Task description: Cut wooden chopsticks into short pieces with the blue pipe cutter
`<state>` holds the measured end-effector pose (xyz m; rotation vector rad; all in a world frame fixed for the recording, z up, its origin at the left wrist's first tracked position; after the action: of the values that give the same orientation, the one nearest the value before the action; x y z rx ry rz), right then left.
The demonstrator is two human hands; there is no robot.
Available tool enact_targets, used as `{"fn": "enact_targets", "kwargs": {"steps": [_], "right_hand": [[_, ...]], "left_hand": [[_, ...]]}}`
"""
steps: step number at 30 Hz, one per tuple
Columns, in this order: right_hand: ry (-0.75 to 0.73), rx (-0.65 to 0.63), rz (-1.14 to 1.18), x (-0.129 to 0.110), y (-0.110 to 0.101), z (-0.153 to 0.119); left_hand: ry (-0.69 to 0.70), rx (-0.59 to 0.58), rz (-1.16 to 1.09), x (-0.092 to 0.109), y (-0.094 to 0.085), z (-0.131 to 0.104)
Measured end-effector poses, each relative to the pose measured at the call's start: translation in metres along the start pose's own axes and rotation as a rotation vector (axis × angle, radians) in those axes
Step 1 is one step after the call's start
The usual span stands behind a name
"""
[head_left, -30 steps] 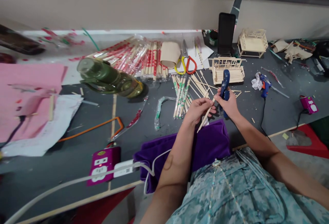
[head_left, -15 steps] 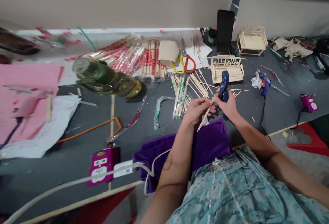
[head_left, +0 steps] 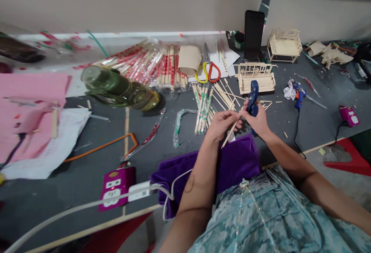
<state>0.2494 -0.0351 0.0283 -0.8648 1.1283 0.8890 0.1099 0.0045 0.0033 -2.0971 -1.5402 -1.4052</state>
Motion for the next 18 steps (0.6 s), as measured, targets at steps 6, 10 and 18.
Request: {"fn": "enact_targets", "kwargs": {"steps": [6,10,18], "right_hand": [[-0.013,-0.017,-0.010,0.000,0.000,-0.004],[-0.014,-0.025,-0.027,0.000,0.000,-0.005],[0.102,-0.329,-0.440,-0.016,-0.030,-0.019]], "left_hand": [[0.038,0.017,0.009,0.003,-0.001,-0.001],[0.052,0.040,0.017,0.003,-0.003,0.000],[0.059,0.117,0.117,0.008,-0.011,-0.007]]}}
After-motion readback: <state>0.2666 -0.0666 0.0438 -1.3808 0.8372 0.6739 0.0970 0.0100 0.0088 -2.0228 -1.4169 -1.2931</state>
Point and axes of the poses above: each hand's wrist, its own z-axis towards the middle knuckle, its own y-axis out of the palm, x = y × z, the point moved 5 cm from there along z, towards the middle knuckle, and after that the axes turned 9 degrees about -y, right-handed, at the moved point
